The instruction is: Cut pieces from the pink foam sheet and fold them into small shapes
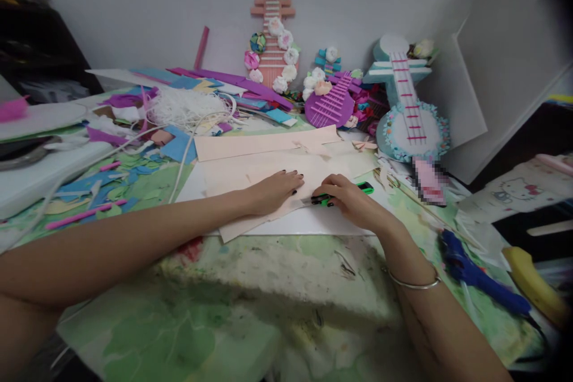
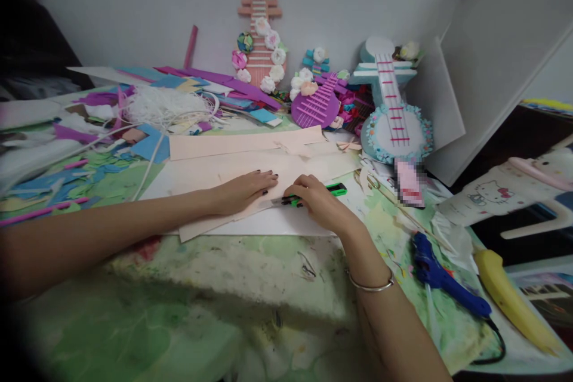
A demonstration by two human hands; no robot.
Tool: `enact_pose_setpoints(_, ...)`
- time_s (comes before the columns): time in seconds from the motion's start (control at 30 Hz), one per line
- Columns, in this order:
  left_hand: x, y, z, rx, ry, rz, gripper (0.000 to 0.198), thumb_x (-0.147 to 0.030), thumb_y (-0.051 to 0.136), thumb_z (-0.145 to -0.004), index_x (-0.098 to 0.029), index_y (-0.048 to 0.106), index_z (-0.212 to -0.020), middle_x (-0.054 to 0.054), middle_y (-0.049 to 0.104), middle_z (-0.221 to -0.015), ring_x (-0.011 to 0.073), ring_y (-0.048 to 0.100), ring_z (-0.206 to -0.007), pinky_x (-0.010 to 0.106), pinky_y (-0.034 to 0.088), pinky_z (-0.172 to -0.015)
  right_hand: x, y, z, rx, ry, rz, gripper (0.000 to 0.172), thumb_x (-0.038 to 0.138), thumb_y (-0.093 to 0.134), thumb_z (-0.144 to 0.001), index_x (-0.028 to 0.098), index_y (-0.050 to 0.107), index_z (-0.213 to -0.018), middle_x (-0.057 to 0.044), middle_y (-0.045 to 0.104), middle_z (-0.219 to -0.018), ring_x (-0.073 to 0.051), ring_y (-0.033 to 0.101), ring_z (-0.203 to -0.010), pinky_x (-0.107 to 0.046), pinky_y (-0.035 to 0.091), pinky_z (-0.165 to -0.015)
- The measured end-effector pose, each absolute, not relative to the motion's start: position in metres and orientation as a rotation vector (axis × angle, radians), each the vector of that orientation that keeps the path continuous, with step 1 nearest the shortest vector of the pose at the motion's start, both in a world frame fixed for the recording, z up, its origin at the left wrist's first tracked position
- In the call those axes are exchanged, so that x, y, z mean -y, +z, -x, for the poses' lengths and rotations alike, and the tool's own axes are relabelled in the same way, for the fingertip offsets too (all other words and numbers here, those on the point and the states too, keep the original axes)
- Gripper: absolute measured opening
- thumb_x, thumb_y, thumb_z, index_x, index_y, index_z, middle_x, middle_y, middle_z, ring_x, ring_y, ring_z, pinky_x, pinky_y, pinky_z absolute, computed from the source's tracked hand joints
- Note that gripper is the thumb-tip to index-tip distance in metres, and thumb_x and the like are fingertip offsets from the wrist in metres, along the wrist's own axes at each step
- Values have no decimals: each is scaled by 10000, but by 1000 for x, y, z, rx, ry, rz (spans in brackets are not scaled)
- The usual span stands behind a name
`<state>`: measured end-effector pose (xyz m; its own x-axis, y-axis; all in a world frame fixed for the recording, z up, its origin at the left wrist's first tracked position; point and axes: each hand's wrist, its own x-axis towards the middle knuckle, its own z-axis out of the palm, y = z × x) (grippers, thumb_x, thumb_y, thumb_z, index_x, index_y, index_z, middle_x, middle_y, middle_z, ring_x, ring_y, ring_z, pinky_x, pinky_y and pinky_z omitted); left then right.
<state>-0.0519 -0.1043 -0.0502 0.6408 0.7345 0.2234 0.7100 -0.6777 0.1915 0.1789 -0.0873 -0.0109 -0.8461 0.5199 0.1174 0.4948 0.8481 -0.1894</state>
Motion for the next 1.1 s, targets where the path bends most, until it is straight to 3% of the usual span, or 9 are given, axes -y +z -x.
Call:
enact_pose_setpoints(0.37,102,-54,52,-1205,483,-2743,287,-163,315,-957,-157,534,-1141,115,557,-1258,220,490,-1178,378,373,-983,92,-10,-169,2860,272,762,585,-84,349,-723,244,586,-1144,-83,538,-1026,-225,502,-986,-362,437,-841)
enact_pose_setpoints(1.1,105,-49,51,-1254,400,-2732,315,-151,304,-960,-134,505,-1201,125,518,-1313,214,455,-1220,358,342,-1012,93,-8,-173,2853,254,784,530,-76,357,-729,217,588,-1105,-88,544,-1020,-235,498,-984,-363,426,-824)
